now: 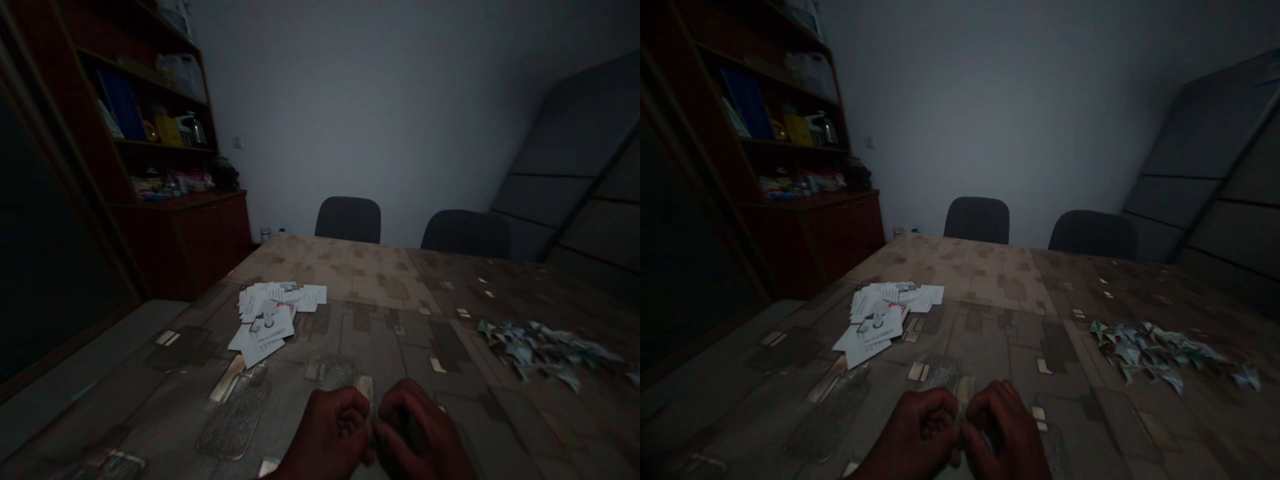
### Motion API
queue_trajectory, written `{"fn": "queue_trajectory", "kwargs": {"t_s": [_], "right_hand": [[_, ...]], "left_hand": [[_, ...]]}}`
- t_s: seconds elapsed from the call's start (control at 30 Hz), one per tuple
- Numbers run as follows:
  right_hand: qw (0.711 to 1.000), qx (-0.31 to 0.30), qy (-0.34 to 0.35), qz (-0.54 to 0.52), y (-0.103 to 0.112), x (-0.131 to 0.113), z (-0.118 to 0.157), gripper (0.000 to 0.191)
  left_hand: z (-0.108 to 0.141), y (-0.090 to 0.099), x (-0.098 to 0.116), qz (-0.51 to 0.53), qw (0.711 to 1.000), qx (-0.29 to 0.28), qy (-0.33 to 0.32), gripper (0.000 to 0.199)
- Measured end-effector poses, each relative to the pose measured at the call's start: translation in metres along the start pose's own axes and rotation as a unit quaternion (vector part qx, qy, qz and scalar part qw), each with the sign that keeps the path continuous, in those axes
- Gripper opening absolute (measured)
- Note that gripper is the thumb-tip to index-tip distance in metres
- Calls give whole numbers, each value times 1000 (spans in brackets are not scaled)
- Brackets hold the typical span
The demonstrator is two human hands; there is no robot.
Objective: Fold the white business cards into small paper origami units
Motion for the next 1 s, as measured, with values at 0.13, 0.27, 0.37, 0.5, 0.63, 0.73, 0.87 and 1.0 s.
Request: {"fn": "queue_trajectory", "kwargs": {"t_s": [0.13, 0.27, 0.37, 0.5, 0.63, 0.73, 0.87, 1.0], "right_hand": [[999, -8, 30, 10, -1, -3, -1, 13], [998, -23, 55, 17, -3, -5, -1, 13], [997, -36, 65, 11, -3, -5, 0, 15], [993, -44, 109, 23, -1, -8, 0, 15], [972, -30, 222, 73, 3, -17, 0, 18], [953, -8, 275, 124, 5, -22, 0, 21], [948, -16, 289, 130, 6, -25, 1, 10], [971, -16, 233, 46, 12, -27, -5, 10]], "left_hand": [[-1, -1, -3, -8, 1000, -1, 12, 3], [1, -3, -3, -29, 999, -15, 16, 3], [2, -5, 0, -43, 999, -29, 5, 9], [0, -8, -9, -9, 999, -40, 32, 11], [-3, -11, -26, 48, 995, -37, 74, 18], [-2, -11, -26, 96, 992, -37, 73, 25], [1, -10, -17, 116, 989, -45, 78, 31], [2, -7, -8, 108, 992, -47, 54, 36]]}}
Point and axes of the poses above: each hand's wrist, its own z-axis away from the middle knuckle, its own y-axis out of the back of the hand, x = y × z, the point moved 6 cm from there along -z, towards the middle knuckle, and after that the axes turned 11 degrees about x, right-handed, at the moved point
